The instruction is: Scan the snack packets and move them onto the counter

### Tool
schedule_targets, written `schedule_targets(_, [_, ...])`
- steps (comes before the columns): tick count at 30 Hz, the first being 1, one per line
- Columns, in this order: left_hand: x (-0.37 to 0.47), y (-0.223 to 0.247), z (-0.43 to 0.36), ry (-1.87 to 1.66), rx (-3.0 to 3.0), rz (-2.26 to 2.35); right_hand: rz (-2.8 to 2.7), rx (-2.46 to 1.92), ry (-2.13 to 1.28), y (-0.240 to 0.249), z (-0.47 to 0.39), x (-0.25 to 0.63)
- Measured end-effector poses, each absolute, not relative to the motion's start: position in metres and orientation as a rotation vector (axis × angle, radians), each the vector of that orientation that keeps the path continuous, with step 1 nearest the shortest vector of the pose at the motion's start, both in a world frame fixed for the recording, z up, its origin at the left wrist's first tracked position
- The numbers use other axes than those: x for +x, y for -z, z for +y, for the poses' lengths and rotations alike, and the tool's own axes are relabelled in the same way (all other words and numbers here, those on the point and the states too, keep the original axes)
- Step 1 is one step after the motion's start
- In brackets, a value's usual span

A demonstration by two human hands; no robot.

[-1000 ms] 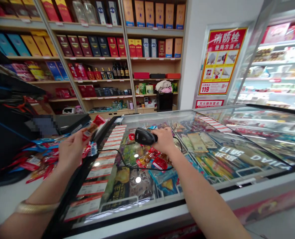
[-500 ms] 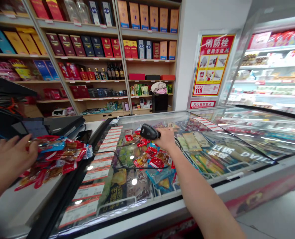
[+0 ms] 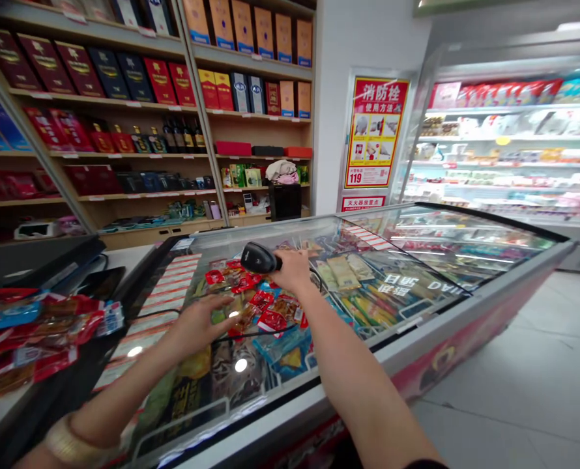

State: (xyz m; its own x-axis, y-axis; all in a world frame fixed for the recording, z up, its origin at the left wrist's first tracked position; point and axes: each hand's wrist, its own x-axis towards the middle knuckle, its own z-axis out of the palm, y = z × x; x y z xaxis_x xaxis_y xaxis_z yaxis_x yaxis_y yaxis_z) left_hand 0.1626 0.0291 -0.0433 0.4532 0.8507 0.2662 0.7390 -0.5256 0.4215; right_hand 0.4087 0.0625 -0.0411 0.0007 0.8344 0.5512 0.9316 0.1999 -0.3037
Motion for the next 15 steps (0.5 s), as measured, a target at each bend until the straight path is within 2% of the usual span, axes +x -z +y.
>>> schedule_targets(9, [0.187, 0.062, 0.019, -0.549, 2.604, 1.351, -1.876, -1.62, 0.17, 0.041, 0.06, 0.405])
schedule_targets(15, [0.166, 0.066, 0.037, -0.884, 2.277, 1.434, -1.821, -1.66, 0.174, 0.04, 0.058, 0.405])
